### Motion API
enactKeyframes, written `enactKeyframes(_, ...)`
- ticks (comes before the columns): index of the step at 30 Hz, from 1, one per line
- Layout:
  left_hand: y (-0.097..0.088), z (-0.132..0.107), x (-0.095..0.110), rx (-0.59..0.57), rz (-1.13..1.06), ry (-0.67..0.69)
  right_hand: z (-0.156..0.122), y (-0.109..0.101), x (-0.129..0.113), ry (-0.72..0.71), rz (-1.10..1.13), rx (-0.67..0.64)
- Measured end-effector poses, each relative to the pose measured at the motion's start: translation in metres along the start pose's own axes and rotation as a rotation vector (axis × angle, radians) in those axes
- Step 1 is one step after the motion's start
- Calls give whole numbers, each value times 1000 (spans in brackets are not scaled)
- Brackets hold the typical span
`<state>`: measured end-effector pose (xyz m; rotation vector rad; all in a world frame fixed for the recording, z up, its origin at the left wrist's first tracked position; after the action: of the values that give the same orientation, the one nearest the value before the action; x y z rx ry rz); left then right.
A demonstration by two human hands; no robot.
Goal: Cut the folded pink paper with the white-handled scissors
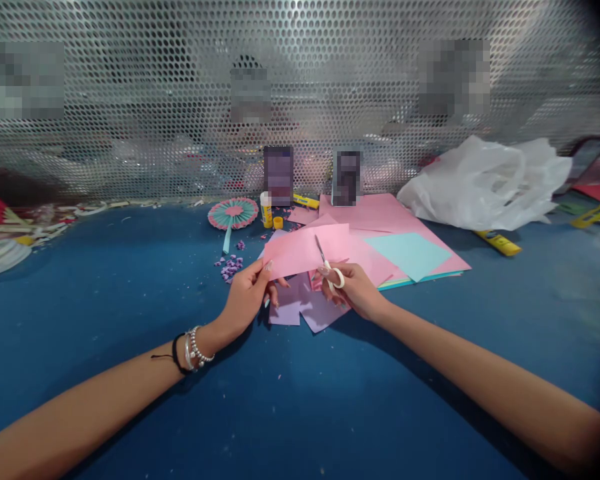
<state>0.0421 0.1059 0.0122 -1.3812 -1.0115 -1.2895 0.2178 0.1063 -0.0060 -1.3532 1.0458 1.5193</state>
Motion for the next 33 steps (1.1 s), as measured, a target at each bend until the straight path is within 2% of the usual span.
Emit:
enactKeyframes(9,1,-1,2,-1,19,3,0,1,-1,-11,-28,-32)
enactKeyframes(25,5,-1,-1,-88,22,9,3,-4,1,-27,6,-7)
enactKeyframes(33,5,-3,2,-76,38,2,1,-4,-2,-32,-16,0)
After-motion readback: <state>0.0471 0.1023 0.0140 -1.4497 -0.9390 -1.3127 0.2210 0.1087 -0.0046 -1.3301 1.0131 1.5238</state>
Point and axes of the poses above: each hand's wrist, its own z-axis towards the middle knuckle, its own y-axis out of the palm, x = y × z, the point moved 6 cm from there along z, towards the middle knuckle, and after that the axes turned 7 degrees about -y, right-handed, at the moved point
